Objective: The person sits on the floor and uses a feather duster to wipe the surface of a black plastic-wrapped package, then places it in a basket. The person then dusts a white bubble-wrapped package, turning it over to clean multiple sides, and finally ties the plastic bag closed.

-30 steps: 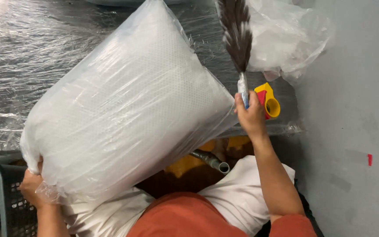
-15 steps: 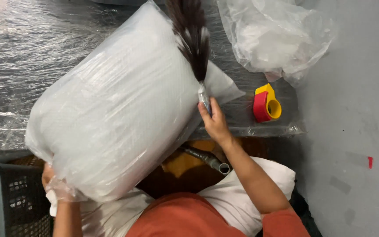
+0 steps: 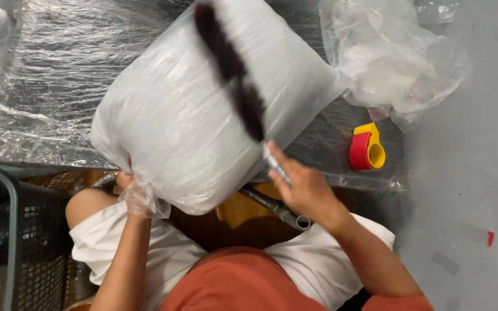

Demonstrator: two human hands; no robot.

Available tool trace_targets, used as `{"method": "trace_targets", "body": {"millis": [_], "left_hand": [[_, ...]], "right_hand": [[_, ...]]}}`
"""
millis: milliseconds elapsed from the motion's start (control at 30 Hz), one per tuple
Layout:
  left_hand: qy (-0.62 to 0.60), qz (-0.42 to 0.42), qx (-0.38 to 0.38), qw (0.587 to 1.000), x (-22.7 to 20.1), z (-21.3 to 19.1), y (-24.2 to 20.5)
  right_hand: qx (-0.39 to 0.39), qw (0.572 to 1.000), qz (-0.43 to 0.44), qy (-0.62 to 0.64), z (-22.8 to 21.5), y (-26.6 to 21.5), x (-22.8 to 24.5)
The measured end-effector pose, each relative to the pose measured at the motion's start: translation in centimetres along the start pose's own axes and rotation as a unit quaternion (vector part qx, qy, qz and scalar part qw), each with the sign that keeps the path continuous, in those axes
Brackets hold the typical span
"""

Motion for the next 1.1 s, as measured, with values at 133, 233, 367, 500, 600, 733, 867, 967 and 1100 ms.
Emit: {"method": "trace_targets", "body": {"millis": [133,233,367,500,600,733,867,967,1100], "left_hand": [[-0.034,-0.011,0.018,0.999,3.0,0.3,0.1],[-0.042,-0.032,0.025,0.998,2.8,-0.2,-1.2],[-0.073,-0.086,0.089,0.990,-1.3,-3.1,-4.6],[-0.058,0.002,0.103,0.993,-9.1,-6.5,-11.7],[-0.074,0.028,0.130,0.988,-4.4,-5.4,-9.2],[-0.114,0.095,0.199,0.969,0.8,-3.0,-6.1],[-0.100,0.151,0.263,0.948,0.5,-4.1,-5.9],[-0.053,0.202,0.308,0.928,-1.0,-6.0,-6.5],[-0.100,0.162,0.336,0.922,-4.1,-7.3,-8.2]], "right_hand": [[0.042,0.983,-0.133,0.118,-0.8,-1.4,2.8],[-0.031,0.996,-0.035,0.071,-3.1,1.4,0.2],[-0.001,0.991,0.132,-0.016,-2.0,3.6,-0.1],[0.235,0.958,-0.050,0.158,0.7,0.0,8.8],[0.241,0.933,-0.117,0.239,0.7,0.3,7.6],[0.065,0.990,0.048,0.114,0.1,0.9,4.1],[0.266,0.919,-0.022,0.289,1.5,-0.2,6.0],[0.200,0.902,0.024,0.381,0.5,3.1,4.2],[0.046,0.939,0.165,0.298,-3.8,10.9,-3.9]]}}
Point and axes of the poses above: each hand's wrist, its own y-axis towards the middle knuckle, its own z-axis out of the palm, x = y × z, the point moved 2 cm from there along y, towards the middle knuckle, and after that the axes turned 8 degrees about -z, right-handed, at the moved point
